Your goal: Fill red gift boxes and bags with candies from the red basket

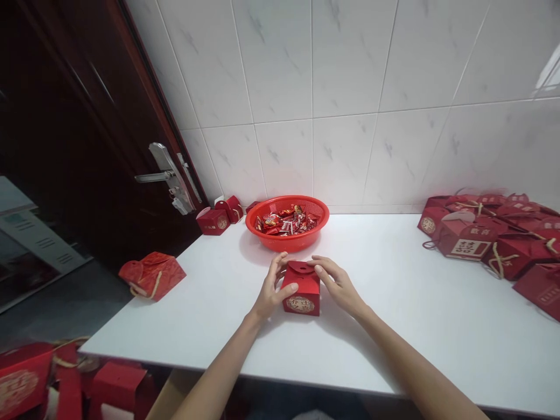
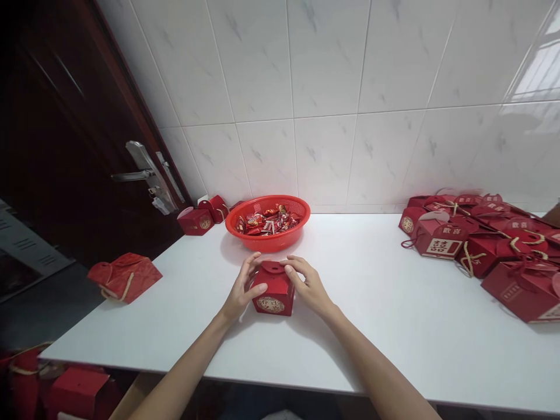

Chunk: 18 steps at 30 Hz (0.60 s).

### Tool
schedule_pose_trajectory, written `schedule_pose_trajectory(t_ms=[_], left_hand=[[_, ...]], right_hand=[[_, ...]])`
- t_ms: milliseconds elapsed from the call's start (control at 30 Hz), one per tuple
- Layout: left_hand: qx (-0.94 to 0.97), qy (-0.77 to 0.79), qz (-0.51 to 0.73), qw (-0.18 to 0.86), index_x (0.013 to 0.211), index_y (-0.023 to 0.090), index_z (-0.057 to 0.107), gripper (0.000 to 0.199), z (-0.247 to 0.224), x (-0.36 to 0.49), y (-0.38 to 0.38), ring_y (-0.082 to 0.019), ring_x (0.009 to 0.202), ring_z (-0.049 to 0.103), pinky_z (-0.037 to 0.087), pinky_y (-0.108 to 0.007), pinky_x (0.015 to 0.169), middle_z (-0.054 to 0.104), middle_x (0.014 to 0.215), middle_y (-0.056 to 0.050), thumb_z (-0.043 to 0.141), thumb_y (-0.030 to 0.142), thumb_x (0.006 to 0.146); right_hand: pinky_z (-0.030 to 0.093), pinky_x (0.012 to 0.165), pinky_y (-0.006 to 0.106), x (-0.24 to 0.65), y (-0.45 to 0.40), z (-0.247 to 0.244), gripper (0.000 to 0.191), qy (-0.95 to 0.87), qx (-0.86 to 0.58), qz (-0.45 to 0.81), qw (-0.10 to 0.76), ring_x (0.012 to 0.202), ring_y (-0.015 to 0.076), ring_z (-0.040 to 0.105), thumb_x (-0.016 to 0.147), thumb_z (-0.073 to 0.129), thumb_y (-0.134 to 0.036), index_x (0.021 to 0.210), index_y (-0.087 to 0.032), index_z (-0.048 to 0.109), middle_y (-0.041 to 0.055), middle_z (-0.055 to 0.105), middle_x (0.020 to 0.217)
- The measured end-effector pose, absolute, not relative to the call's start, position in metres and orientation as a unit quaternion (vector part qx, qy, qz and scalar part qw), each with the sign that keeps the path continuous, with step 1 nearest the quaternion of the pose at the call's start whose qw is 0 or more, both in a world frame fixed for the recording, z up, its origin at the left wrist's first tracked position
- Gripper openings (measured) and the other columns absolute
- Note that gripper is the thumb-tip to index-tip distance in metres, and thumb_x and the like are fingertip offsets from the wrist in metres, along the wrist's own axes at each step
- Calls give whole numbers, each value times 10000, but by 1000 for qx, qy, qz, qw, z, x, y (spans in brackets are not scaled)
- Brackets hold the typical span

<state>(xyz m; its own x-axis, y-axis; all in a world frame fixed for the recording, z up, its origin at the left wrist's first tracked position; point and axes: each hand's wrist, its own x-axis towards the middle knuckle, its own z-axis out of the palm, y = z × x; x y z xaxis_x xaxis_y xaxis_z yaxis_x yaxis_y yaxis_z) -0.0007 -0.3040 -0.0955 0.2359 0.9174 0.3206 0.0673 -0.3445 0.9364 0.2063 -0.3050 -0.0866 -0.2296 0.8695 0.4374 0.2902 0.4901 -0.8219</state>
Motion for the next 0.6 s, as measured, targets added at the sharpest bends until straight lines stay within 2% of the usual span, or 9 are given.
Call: schedule_pose_trajectory(t_ms=[167, 433, 600], left_hand=[[688, 378, 472, 401, 1173, 195, 609, 485, -96, -2, -302, -294, 1235, 559, 447, -426, 1063, 571, 1319, -123, 699, 474, 787], [660, 373, 477, 444, 1139, 199, 603, 424, -93, 1, -305, -294, 1188, 585, 470, -413, 1023, 579, 1311, -109, 684, 417, 784], [665, 360, 472, 452, 1162, 196, 592, 463, -95, 1, -304, -303, 1179, 584, 459, -421, 1029, 583, 1291, -115, 701, 441, 785]], right_hand=[[461, 1075, 422, 206, -304, -89, 350, -727, -394, 302, 475, 1272, 247, 578, 983, 479, -435, 1159, -220, 691, 122, 665, 1284], [512, 992, 374, 203, -307, -90, 307, -712, -386, 326, 488, 1123, 223, 651, 962, 501, -385, 1142, -182, 646, 129, 661, 1256], [529, 939, 377, 203, -306, -90, 278, -699, -385, 343, 495, 1023, 218, 667, 942, 541, -413, 1077, -192, 641, 99, 704, 1132]])
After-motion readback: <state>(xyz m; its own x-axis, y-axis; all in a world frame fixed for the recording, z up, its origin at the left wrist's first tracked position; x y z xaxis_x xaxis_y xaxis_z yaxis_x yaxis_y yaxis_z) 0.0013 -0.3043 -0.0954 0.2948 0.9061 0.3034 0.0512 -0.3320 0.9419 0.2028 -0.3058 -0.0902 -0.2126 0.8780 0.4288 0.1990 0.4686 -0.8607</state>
